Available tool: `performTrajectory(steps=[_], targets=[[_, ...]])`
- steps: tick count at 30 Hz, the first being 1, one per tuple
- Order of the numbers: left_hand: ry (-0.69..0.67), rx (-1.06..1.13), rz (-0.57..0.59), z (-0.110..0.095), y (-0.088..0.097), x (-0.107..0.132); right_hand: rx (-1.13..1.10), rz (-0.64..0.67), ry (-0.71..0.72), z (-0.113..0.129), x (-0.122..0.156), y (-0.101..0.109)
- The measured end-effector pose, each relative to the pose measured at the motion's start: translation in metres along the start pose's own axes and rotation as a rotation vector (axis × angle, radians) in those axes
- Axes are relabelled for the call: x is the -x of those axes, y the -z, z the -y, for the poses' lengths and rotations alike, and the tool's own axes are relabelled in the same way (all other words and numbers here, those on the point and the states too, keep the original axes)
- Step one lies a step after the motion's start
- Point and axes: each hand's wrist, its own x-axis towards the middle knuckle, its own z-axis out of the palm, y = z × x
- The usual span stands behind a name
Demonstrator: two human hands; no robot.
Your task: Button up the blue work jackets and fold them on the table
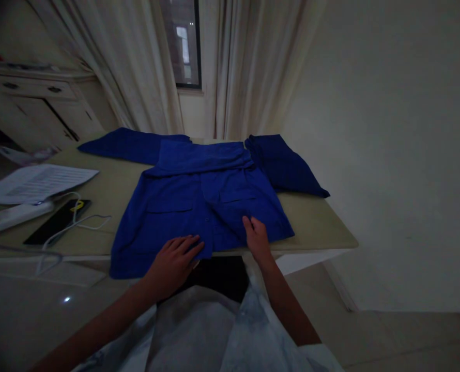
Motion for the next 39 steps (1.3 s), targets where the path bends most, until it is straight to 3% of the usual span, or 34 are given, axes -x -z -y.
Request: performTrajectory(steps=[3,6,12,14,16,20,23,28,33,39], targets=[[0.008,0.074,0.067,0.004,0.016,-0.009,0.021,-0.066,0.024,-0.004,0.000,-0.004],[-0.021,0.155,0.192,0.018,0.029,-0.033,0.127,-0.034,0.185,0.004,-0.005,-0.008],[-0.027,0.101,0.181,0.051,0.017,-0.110,0.712,0.083,0.422,0.041,-0.023,-0.019],[-0.050,0.114,0.224,0.060,0.011,-0.132,0.776,0.194,0.539,0.052,-0.032,-0.030],[-0.065,0.139,0.278,0.069,0.010,-0.152,0.756,0.397,0.606,0.060,-0.047,-0.044],[-0.116,0.269,0.398,0.090,0.010,-0.178,0.565,0.799,0.468,0.061,-0.097,-0.069],[-0.144,0.507,0.405,0.102,0.004,-0.180,0.241,0.925,0.359,0.051,-0.127,-0.075],[0.023,0.867,0.171,0.107,-0.017,-0.155,-0.198,0.819,0.179,0.029,-0.129,-0.073],[0.002,0.899,0.168,0.106,-0.017,-0.143,-0.242,0.798,0.170,0.026,-0.121,-0.066],[-0.016,0.932,0.194,0.113,-0.016,-0.142,-0.076,0.857,0.247,0.025,-0.120,-0.067]])
